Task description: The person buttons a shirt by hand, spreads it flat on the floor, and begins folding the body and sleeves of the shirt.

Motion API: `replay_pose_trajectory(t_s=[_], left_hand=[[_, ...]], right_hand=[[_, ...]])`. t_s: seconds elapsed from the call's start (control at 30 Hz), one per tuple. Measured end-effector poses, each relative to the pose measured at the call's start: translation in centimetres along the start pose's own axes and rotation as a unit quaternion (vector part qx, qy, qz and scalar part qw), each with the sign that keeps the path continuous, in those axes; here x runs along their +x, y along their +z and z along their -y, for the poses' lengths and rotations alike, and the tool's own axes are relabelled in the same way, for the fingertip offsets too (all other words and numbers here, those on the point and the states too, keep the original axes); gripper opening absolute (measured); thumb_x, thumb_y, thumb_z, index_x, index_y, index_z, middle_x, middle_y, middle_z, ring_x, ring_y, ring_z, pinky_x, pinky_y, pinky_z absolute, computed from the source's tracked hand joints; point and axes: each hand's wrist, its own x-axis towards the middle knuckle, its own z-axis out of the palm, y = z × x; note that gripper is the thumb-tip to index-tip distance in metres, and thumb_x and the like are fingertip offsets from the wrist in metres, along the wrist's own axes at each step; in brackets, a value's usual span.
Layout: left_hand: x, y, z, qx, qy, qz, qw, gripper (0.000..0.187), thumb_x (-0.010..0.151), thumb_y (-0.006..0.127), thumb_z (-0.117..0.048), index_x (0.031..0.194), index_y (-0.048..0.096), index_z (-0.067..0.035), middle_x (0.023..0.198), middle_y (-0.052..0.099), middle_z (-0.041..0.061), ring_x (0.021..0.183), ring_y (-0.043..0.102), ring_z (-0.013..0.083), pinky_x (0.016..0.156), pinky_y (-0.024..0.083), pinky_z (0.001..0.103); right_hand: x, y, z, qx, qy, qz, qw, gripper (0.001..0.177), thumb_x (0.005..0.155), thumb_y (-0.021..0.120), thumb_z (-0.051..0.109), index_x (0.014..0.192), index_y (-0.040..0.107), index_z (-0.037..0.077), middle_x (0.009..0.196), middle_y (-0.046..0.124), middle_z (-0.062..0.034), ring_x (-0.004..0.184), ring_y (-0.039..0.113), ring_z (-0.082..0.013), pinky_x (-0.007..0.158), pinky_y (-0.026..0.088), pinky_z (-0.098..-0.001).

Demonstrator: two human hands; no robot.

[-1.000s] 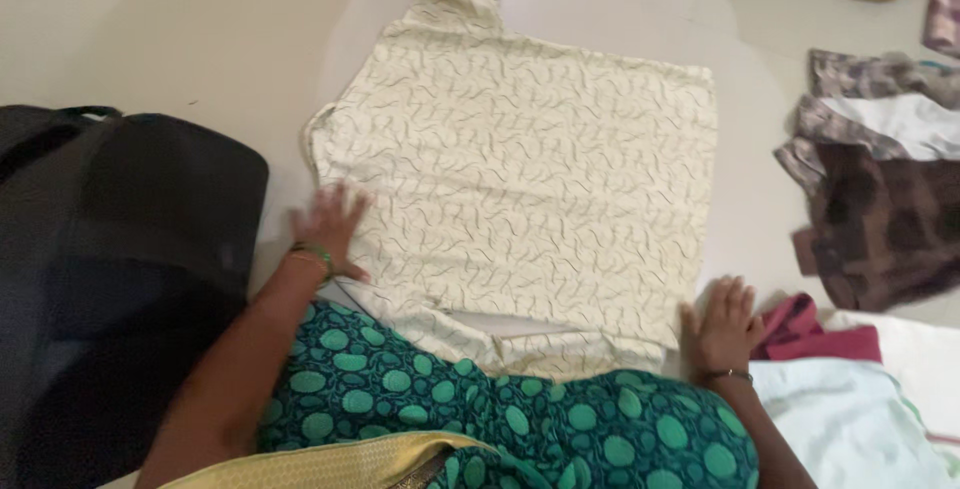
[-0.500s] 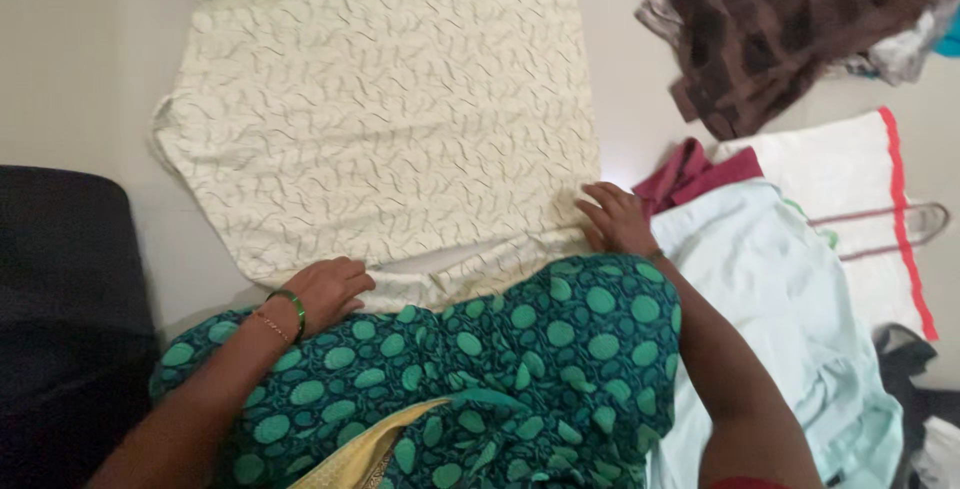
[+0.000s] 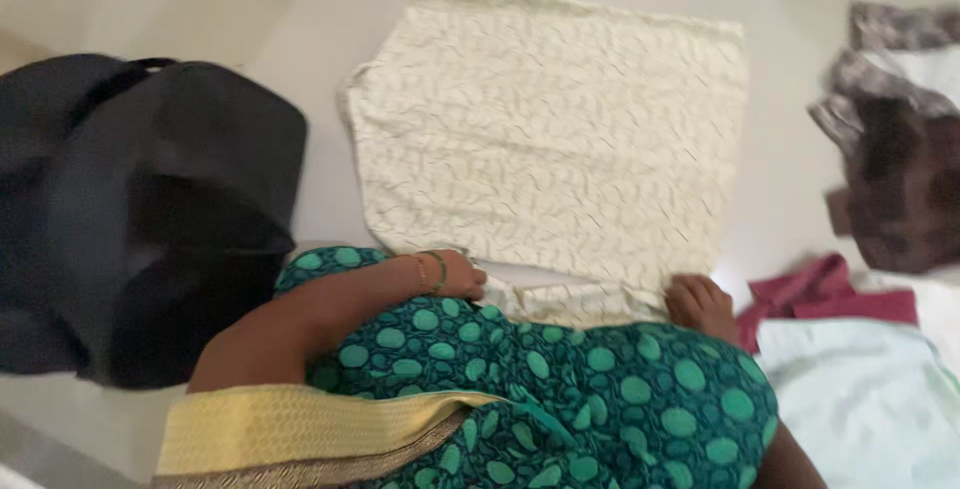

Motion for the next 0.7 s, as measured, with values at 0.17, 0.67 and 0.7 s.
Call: replay_pose_trajectory(t_s=[0.17,0.67,0.7], left_hand=[[-0.7,1.0,1.3,-0.136,-0.054,-0.055,0.988,0.008,0.088,0.069,-0.024,0.092,0.072,-0.019,0.111,0.063,0.005,0.102,0.067,0.0263,0.086,0.054,0.044],[-1.3,-0.6,3.3,-0.173,-0.04,-0.125,0.976,0.015,0.084,0.07,-0.017,0.098,0.077,-0.018,0.114,0.07,0.003,0.102,0.068,0.0273,0.084,0.054,0.042],[-1.9,-1.3,3.9,-0.23,-0.063,-0.143,0.961,0.015,0.083,0.075,-0.019,0.098,0.078,-0.018,0.109,0.072,0.002,0.097,0.069,0.0239,0.082,0.054,0.038]], right_hand=[[2.0,-1.3,-0.3,0.089,0.008,0.014,0.996,0.026,0.078,0.075,0.009,0.103,0.069,0.013,0.117,0.068,-0.0049,0.113,0.063,-0.0288,0.09,0.051,-0.0439],[5.1,-3.1,-1.8,0.203,0.066,0.107,0.971,0.025,0.082,0.07,0.007,0.107,0.072,0.007,0.117,0.069,-0.0095,0.108,0.066,-0.0294,0.092,0.054,-0.0401],[5.2,-3.0,-2.7,0.252,0.178,0.169,0.936,0.031,0.083,0.071,0.008,0.113,0.075,0.007,0.117,0.07,-0.0088,0.104,0.068,-0.0247,0.087,0.056,-0.0372]])
